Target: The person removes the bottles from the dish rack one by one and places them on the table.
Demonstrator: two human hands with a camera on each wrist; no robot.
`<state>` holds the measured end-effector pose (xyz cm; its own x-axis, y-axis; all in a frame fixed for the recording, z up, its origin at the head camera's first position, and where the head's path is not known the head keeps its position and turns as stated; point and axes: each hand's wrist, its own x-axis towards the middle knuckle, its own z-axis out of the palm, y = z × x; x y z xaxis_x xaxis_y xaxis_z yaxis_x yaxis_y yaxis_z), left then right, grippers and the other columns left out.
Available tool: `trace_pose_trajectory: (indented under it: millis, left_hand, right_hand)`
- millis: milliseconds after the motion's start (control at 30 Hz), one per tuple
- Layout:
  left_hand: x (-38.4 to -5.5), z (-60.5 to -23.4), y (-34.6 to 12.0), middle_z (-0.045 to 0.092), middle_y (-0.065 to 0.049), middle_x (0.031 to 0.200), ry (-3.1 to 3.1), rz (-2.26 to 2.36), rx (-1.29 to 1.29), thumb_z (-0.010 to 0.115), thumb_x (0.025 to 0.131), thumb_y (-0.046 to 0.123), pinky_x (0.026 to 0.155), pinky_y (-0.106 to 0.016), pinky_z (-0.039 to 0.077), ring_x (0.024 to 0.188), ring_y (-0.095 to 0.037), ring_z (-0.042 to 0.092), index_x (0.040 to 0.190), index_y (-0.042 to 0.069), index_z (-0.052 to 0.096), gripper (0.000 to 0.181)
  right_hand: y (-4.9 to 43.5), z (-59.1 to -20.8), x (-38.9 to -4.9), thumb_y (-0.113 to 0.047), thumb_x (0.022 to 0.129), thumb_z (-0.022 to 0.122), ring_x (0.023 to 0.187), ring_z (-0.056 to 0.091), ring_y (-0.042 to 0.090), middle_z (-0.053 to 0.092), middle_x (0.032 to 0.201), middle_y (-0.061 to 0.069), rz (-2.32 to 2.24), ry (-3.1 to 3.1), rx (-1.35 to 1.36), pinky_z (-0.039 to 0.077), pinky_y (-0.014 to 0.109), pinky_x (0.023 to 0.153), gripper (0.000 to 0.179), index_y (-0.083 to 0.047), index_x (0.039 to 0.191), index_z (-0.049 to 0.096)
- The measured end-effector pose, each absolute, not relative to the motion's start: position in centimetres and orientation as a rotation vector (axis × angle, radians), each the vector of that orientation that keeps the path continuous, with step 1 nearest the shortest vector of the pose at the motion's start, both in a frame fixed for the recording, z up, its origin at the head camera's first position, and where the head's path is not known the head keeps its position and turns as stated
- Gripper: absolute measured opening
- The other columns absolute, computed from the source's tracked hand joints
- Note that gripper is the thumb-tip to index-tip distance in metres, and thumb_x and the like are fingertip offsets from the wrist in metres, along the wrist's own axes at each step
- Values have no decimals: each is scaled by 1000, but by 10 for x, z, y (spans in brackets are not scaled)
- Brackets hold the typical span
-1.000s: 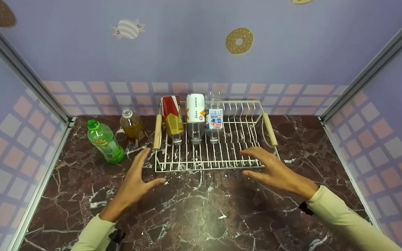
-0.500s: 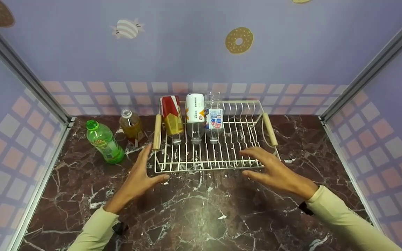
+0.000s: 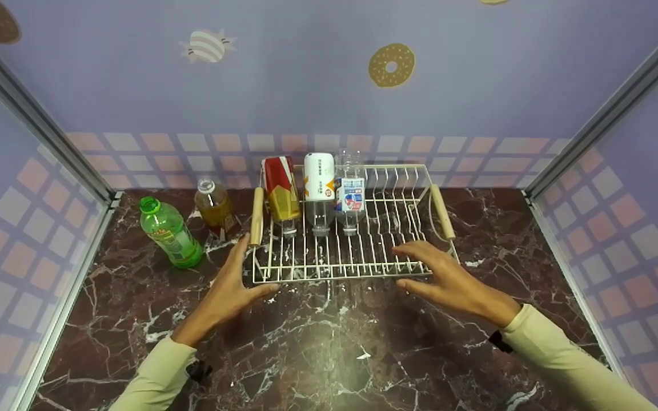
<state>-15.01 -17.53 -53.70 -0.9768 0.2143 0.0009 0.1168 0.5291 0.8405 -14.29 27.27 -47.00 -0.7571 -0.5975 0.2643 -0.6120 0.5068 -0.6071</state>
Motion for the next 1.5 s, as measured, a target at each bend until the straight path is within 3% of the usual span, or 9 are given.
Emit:
trace_pose_trajectory:
  millis: [533, 767, 967, 1167, 1267, 1500]
  left_hand:
    - [-155, -538, -171, 3, -24, 183, 2622, 1499, 301, 93, 90, 34, 132, -72, 14, 166, -51, 11, 177, 6, 4, 128]
    - [-157, -540, -168, -3, -15, 183, 2570, 1579, 308, 93, 89, 32, 129, -68, 28, 166, -49, 12, 178, 14, -2, 131]
    - [-155, -541, -168, -7, -10, 183, 2546, 1603, 299, 92, 89, 30, 132, -65, 22, 167, -44, 6, 178, 21, -6, 133]
    - [-157, -544, -168, -3, -19, 183, 2542, 1616, 297, 92, 91, 29, 132, -70, 12, 167, -49, 6, 178, 17, -4, 130]
    - [-158, -546, -168, -1, -24, 182, 2536, 1628, 300, 93, 91, 28, 131, -74, 12, 166, -51, 9, 178, 16, -3, 130]
    - [-157, -546, -166, -2, -22, 183, 2507, 1652, 269, 92, 91, 27, 131, -74, 10, 166, -50, 7, 178, 20, -4, 130]
  right_hand:
    - [271, -467, -155, -21, 100, 83, 135, 65, 36, 64, 149, 16, 1105, -2734, 1096, 53, 58, 117, 59, 1, 150, 60]
    - [269, -468, -166, -17, 99, 83, 135, 64, 37, 63, 149, 19, 1096, -2741, 1098, 54, 57, 117, 60, 3, 150, 59]
    - [265, -466, -175, -13, 98, 84, 132, 65, 42, 64, 147, 23, 1105, -2741, 1088, 55, 59, 115, 59, 6, 148, 59]
    - [263, -458, -190, -14, 99, 84, 134, 64, 43, 65, 148, 23, 1221, -2788, 1013, 52, 60, 118, 58, 5, 149, 60]
    - [261, -455, -200, -18, 100, 83, 137, 63, 40, 65, 149, 21, 1277, -2821, 926, 49, 61, 120, 59, 3, 150, 60]
    - [254, -455, -226, -26, 102, 81, 136, 62, 40, 65, 148, 22, 1284, -2913, 785, 47, 61, 121, 59, 2, 149, 61]
